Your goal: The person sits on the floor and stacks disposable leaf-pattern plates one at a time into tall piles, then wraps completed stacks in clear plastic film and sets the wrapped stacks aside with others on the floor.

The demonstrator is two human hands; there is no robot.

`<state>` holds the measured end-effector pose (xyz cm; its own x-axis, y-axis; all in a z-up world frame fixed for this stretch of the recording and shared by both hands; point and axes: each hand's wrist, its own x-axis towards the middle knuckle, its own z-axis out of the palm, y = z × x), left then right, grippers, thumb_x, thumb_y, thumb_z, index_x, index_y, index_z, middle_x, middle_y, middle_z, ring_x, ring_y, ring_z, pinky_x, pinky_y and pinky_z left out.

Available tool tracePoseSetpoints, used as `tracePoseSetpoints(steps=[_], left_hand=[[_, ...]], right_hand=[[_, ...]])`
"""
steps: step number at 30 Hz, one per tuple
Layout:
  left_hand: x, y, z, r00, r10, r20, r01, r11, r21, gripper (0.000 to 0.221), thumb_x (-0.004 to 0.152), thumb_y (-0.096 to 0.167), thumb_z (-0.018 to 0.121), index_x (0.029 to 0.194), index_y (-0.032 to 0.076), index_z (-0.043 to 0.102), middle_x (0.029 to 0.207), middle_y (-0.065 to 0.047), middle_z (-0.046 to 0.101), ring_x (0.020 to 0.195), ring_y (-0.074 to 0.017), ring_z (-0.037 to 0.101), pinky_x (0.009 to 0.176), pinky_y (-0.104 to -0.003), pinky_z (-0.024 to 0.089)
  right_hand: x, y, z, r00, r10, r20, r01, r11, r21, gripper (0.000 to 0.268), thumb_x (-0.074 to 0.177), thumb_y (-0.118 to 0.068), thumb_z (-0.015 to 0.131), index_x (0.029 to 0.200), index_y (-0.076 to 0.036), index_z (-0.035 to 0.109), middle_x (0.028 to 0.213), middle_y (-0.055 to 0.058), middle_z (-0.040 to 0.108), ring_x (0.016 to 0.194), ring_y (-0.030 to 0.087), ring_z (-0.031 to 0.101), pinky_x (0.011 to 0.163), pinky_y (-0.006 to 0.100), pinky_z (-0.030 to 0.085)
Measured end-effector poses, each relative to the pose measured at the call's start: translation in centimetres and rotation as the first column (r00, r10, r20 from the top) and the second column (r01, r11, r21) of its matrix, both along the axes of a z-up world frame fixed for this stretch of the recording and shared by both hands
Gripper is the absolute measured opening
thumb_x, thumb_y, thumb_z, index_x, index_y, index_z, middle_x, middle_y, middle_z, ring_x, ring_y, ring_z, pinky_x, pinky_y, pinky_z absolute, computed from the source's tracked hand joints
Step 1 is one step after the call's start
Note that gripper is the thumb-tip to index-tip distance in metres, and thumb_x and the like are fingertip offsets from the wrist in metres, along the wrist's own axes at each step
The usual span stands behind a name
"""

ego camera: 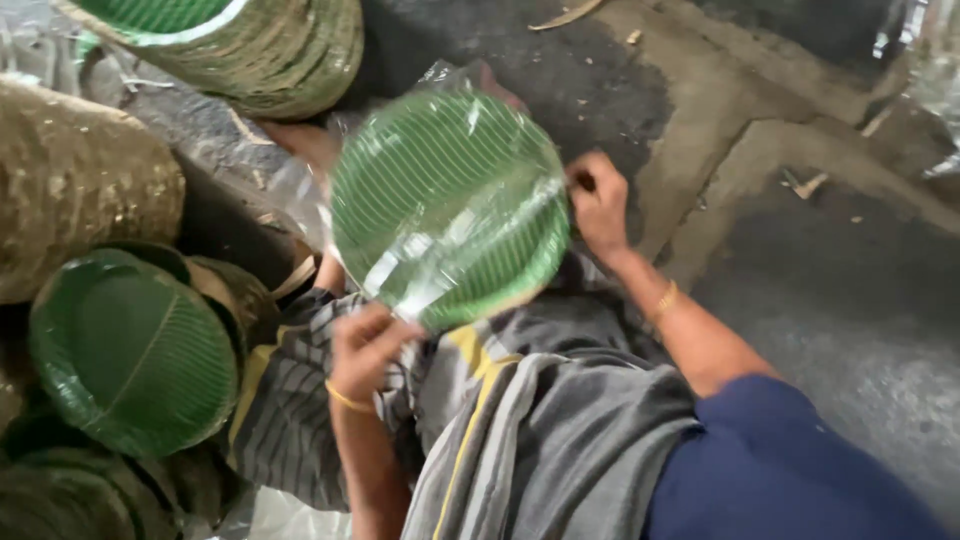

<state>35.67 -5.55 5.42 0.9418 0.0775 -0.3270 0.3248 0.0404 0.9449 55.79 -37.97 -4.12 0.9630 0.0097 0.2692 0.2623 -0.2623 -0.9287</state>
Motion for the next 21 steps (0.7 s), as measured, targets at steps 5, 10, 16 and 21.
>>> tracePoseSetpoints(steps=[5,10,16,21], left_hand=[[7.5,0.1,8.4,0.884,0.225,0.410,-0.303,0.943,0.136,0.014,0.096,0.003,0.076,0.090,-0.003,0.065,0.083,-0.003,0.067,0.072,-0.0104,0.062,0.066,-0.028,0.054],[7.7,0.8,9.4,0.775,-0.109,0.623,-0.365,0.726,0.582,0.017,0.098,-0.002,0.081,0.093,-0.002,0.065,0.087,-0.008,0.064,0.074,-0.0131,0.060,0.068,-0.026,0.048],[4.3,0.5,1.4,0.890,-0.237,0.390,-0.086,0.751,0.655,0.013,0.082,-0.008,0.072,0.082,0.002,0.064,0.071,-0.006,0.061,0.062,-0.0123,0.057,0.059,-0.027,0.045],[-2.4,11.1,-15.5,0.938,-0.240,0.251,0.087,0.861,0.500,0.014,0.071,-0.010,0.071,0.078,0.001,0.065,0.162,-0.004,0.043,0.065,-0.0128,0.061,0.056,-0.028,0.048]], right_hand=[[5.8,-1.4,7.9,0.998,-0.021,0.052,0.003,0.945,0.327,0.012,0.085,0.012,0.059,0.088,0.000,0.061,0.086,0.007,0.064,0.071,0.014,0.064,0.065,0.028,0.053],[5.2,-6.7,11.1,0.995,-0.041,0.088,-0.003,0.891,0.455,0.014,0.084,0.013,0.059,0.090,0.001,0.063,0.090,0.007,0.067,0.072,0.016,0.067,0.063,0.028,0.054],[0.2,-6.7,2.2,0.844,0.215,-0.492,-0.061,0.949,0.310,0.054,0.083,-0.028,0.078,0.127,-0.001,0.066,0.095,0.011,0.077,0.071,0.016,0.069,0.057,0.029,0.054],[-3.5,0.7,-5.9,0.794,0.356,-0.492,0.049,0.771,0.636,0.076,0.073,-0.019,0.086,0.140,-0.002,0.054,0.124,0.009,0.067,0.112,0.021,0.063,0.096,0.038,0.054]])
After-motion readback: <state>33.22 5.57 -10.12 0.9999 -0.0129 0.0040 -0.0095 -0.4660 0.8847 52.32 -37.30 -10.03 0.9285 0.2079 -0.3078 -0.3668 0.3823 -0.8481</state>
